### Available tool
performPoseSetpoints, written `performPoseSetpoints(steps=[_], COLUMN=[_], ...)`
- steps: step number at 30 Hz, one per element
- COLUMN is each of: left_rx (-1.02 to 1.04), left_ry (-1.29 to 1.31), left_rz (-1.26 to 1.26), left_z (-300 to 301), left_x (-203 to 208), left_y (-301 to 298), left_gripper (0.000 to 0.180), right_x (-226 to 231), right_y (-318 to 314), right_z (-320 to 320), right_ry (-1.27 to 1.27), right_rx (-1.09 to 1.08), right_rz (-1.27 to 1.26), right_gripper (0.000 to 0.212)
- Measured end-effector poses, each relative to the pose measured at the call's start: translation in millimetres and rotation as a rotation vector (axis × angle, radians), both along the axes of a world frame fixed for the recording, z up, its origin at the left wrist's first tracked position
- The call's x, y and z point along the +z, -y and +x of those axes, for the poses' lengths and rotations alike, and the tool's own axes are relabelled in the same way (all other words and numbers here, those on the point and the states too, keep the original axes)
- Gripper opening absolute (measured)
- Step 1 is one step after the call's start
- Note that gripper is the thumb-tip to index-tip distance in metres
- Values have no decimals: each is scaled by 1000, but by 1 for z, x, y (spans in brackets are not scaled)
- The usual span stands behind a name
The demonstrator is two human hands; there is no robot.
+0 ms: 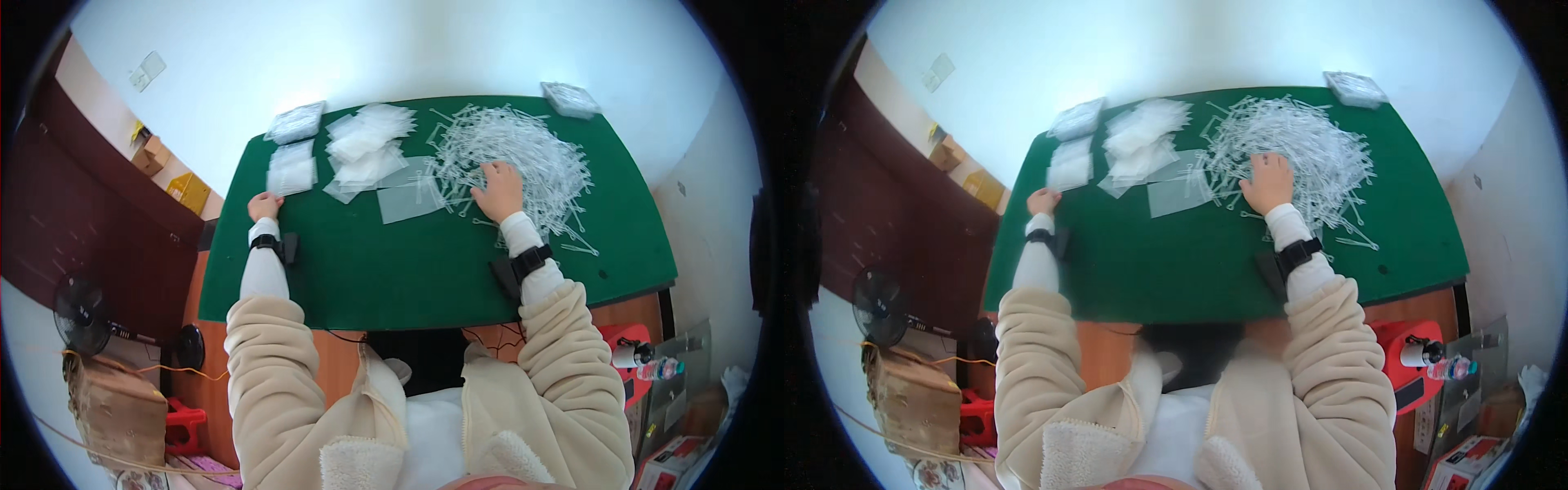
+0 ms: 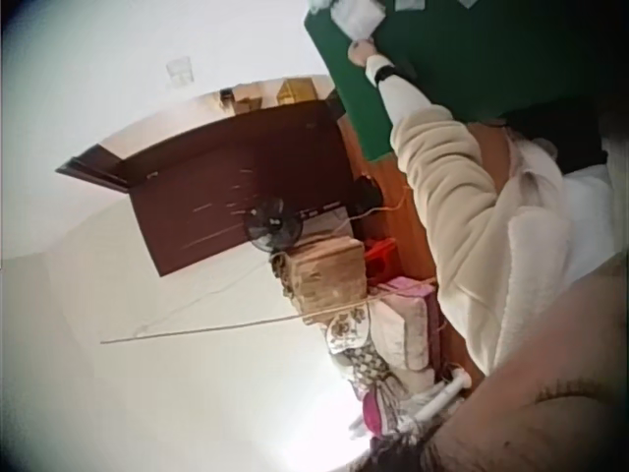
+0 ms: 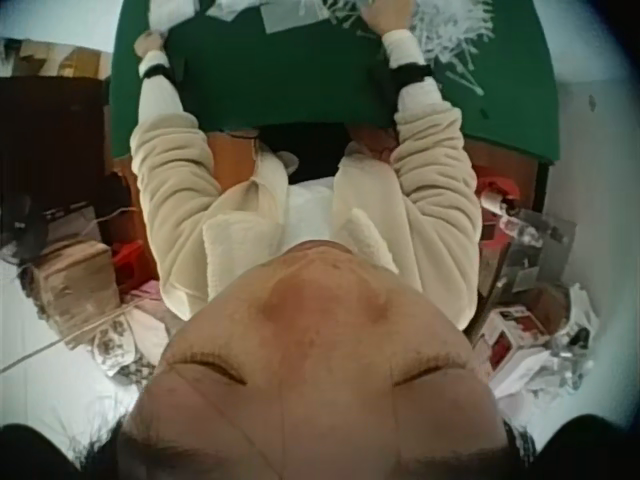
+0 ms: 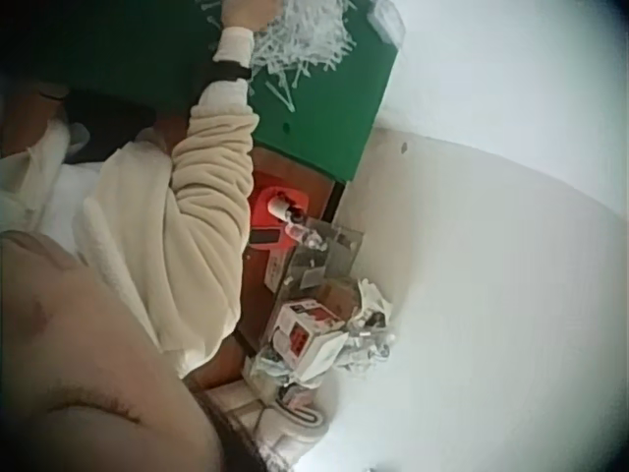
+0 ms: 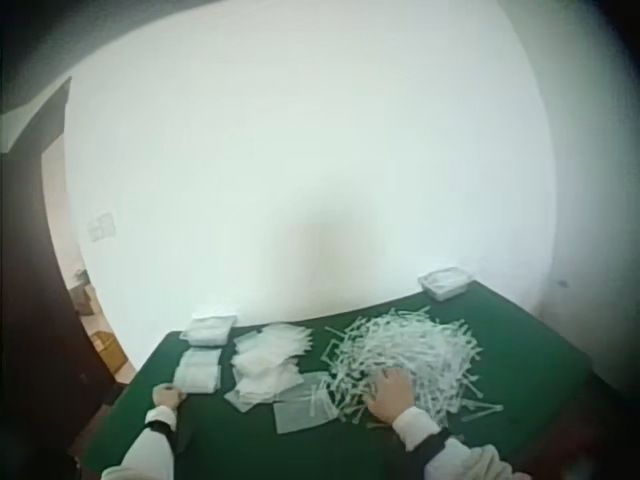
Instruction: Packaging small white strips into plastic bags at a workstation.
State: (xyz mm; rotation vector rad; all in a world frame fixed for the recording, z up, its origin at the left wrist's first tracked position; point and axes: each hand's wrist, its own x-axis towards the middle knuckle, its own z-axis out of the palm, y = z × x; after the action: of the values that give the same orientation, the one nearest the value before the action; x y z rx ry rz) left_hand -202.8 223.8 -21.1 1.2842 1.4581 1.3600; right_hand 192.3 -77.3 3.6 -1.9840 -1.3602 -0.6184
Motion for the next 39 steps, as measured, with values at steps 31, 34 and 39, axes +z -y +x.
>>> performPoseSetpoints(steps=[31, 34, 39], left_rx=[-1080, -1136, -1192], left_ry=[-1340, -1384, -1202], left_rz=[564, 589, 942], left_z=[177, 175, 158], left_x=[58, 56, 42], left_y=[206, 211, 213], left_gripper=[37, 37, 42], right_x=[-5, -8, -10], right_y=[-2, -9, -18], right_z=[-6, -13, -46], right_ry=[-12, 10, 90], right_rx=[109, 346, 557], right_rz=[-323, -175, -213], right_gripper=[29, 32, 38])
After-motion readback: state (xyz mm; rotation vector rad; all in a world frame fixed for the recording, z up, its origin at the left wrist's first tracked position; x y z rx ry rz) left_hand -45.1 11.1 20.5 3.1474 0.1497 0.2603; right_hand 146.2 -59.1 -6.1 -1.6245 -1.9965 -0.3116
